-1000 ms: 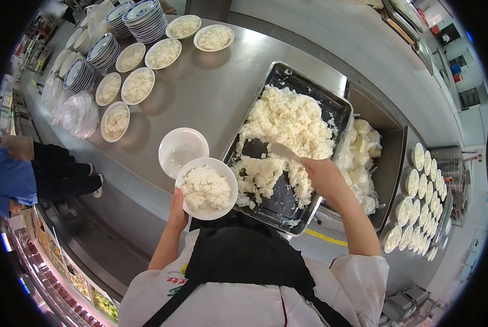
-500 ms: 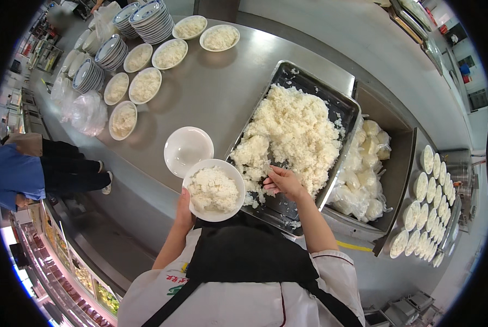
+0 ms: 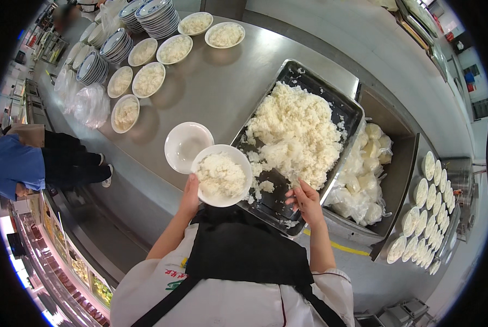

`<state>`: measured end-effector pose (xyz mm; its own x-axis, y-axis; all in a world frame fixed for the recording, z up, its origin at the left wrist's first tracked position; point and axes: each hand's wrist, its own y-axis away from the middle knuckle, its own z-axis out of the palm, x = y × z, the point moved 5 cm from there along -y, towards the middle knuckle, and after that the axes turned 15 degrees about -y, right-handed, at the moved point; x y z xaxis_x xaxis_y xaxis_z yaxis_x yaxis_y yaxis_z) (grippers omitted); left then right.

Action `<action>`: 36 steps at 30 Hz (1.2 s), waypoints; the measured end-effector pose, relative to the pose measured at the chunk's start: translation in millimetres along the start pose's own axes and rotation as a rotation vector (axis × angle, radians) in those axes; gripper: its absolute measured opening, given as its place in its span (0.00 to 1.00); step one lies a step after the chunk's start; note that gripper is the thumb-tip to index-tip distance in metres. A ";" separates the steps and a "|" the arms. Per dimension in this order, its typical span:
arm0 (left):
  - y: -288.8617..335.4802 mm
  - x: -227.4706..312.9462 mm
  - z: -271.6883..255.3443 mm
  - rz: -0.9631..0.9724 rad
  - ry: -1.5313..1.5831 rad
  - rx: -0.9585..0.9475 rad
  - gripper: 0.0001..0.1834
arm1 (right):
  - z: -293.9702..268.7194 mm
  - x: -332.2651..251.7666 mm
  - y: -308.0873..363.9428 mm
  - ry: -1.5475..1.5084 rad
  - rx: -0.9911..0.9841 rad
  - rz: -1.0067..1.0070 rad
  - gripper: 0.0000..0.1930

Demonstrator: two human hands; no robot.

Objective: The person scoops cooked white rice from a large metal tray into small white bowls using a plastic rice paddle. They repeatedly fill bowls and place them on the stainless steel counter next to stacks of empty bowls.

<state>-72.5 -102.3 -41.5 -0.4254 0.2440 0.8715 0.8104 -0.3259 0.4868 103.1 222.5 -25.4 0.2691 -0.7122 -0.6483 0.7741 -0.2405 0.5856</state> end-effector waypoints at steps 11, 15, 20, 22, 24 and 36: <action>-25.6 34.8 134.1 0.103 0.109 -0.365 0.35 | 78.9 -24.5 63.6 1.381 0.188 -0.796 0.31; -20.2 36.8 143.4 -0.001 0.140 -0.445 0.30 | 78.5 -11.8 80.0 1.385 0.169 -0.754 0.33; -20.4 25.2 140.7 -0.011 0.278 -0.485 0.33 | 71.8 -17.0 108.6 1.269 0.117 -0.737 0.30; -25.0 24.6 137.7 0.013 0.284 -0.465 0.32 | 67.1 -32.5 113.7 1.029 0.151 -0.651 0.29; -27.1 28.8 135.6 0.034 0.282 -0.459 0.31 | 64.6 -46.4 114.2 0.903 0.195 -0.677 0.30; -21.6 35.8 130.7 -0.102 0.343 -0.446 0.36 | 66.4 -44.2 118.9 1.386 0.131 -0.692 0.35</action>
<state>-52.6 32.9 -28.6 -0.6593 0.0079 0.7519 0.5419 -0.6882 0.4824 145.3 181.6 105.2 0.2508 0.6846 -0.6844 0.9330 -0.3595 -0.0178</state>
